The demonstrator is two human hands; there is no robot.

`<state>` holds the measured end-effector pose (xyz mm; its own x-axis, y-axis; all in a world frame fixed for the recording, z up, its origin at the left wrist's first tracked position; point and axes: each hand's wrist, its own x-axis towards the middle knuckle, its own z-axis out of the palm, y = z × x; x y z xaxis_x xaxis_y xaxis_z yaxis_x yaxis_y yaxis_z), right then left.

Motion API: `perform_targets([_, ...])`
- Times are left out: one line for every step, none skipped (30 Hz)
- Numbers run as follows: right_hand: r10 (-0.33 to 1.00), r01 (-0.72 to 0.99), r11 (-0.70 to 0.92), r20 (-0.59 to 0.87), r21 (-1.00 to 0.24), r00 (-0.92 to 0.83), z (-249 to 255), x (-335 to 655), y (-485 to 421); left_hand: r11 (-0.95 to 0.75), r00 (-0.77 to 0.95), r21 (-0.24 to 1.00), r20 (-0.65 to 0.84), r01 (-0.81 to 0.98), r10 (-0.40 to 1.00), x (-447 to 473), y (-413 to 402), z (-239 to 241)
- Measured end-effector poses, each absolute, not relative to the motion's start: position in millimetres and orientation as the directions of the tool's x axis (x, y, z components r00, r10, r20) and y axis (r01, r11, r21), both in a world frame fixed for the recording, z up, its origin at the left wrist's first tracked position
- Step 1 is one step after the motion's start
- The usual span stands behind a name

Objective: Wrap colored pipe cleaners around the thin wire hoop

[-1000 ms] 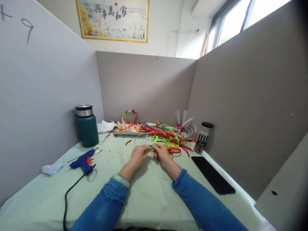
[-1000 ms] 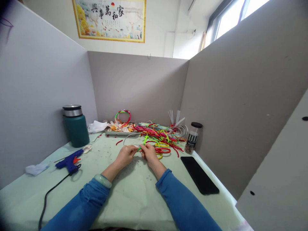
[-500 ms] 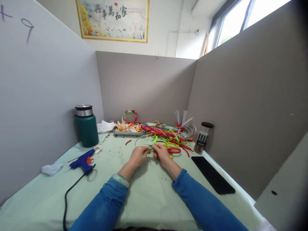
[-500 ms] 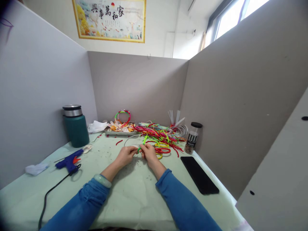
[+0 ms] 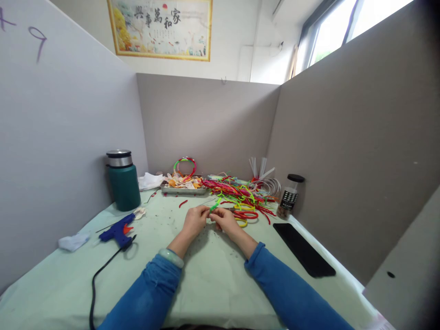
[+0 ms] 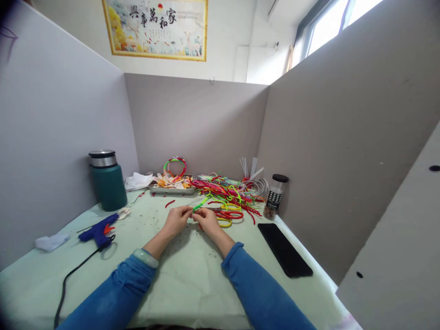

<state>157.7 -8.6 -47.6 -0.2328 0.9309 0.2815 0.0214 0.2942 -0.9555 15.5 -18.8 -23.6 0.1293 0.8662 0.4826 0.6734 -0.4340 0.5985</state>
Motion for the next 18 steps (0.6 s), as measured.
perform_targets([0.927,0.032,0.306,0.291,-0.951,-0.236,-47.9,157.5,-8.7,-0.438,0.132,0.597,0.486,0.672,0.864,15.5,-18.9,-23.4])
perform_targets([0.926,0.04,0.313,0.296,-0.949,-0.236,-48.0,157.3,-8.8,-0.442,0.134,0.596,0.488,0.671,0.862,15.6,-19.2,-23.2])
perform_targets([0.925,0.048,0.317,0.298,-0.947,-0.235,-48.0,157.3,-9.0,-0.445,0.137,0.595,0.489,0.67,0.861,15.6,-19.6,-23.0])
perform_targets([0.926,0.055,0.319,0.298,-0.946,-0.233,-47.8,157.3,-9.2,-0.448,0.14,0.595,0.49,0.668,0.86,15.6,-20.0,-22.8])
perform_targets([0.927,0.063,0.319,0.297,-0.946,-0.23,-47.6,157.3,-9.6,-0.451,0.143,0.596,0.491,0.664,0.859,15.6,-20.4,-22.6])
perform_targets([0.929,0.072,0.317,0.294,-0.946,-0.227,-47.4,157.2,-9.9,-0.455,0.146,0.598,0.492,0.66,0.858,15.7,-20.6,-22.5])
perform_targets([0.93,0.081,0.315,0.291,-0.945,-0.223,-47.2,157.2,-10.3,-0.458,0.146,0.601,0.494,0.655,0.857,15.7,-20.7,-22.5])
perform_targets([0.931,0.093,0.317,0.291,-0.944,-0.218,-47.0,157.1,-10.7,-0.458,0.144,0.604,0.494,0.652,0.857,15.8,-20.7,-22.5])
perform_targets([0.932,0.112,0.324,0.297,-0.939,-0.209,-46.8,157.0,-11.0,-0.456,0.141,0.606,0.494,0.652,0.858,15.8,-20.5,-22.7])
perform_targets([0.93,0.141,0.341,0.312,-0.929,-0.195,-46.7,156.9,-11.4,-0.451,0.134,0.609,0.493,0.652,0.86,15.9,-20.3,-22.8])
perform_targets([0.922,0.18,0.372,0.342,-0.911,-0.18,-46.6,156.9,-11.8,-0.445,0.127,0.613,0.491,0.652,0.862,16.1,-20.1,-22.9])
perform_targets([0.908,0.227,0.415,0.385,-0.881,-0.164,-46.4,156.8,-12.2,-0.439,0.119,0.618,0.489,0.652,0.864,16.2,-20.0,-23.0])
perform_targets([0.887,0.279,0.462,0.437,-0.842,-0.15,-46.3,156.7,-12.7,-0.434,0.111,0.622,0.487,0.652,0.866,16.3,-19.9,-23.1])
perform_targets([0.862,0.331,0.505,0.488,-0.797,-0.138,-46.2,156.7,-13.1,-0.431,0.105,0.624,0.489,0.652,0.866,16.5,-20.0,-23.1])
perform_targets([0.836,0.379,0.539,0.533,-0.753,-0.13,-46.1,156.7,-13.6,-0.43,0.1,0.624,0.492,0.652,0.865,16.6,-20.2,-23.0])
perform_targets([0.813,0.422,0.562,0.569,-0.712,-0.123,-45.9,156.7,-14.1,-0.431,0.097,0.622,0.496,0.654,0.863,16.7,-20.5,-22.8])
perform_targets([0.794,0.459,0.577,0.597,-0.676,-0.118,-45.7,156.9,-14.8,-0.433,0.097,0.617,0.5,0.657,0.86,16.7,-20.9,-22.6])
perform_targets([0.777,0.493,0.587,0.619,-0.643,-0.118,-45.4,157.1,-15.5,-0.434,0.097,0.613,0.504,0.66,0.858,16.7,-21.3,-22.2])
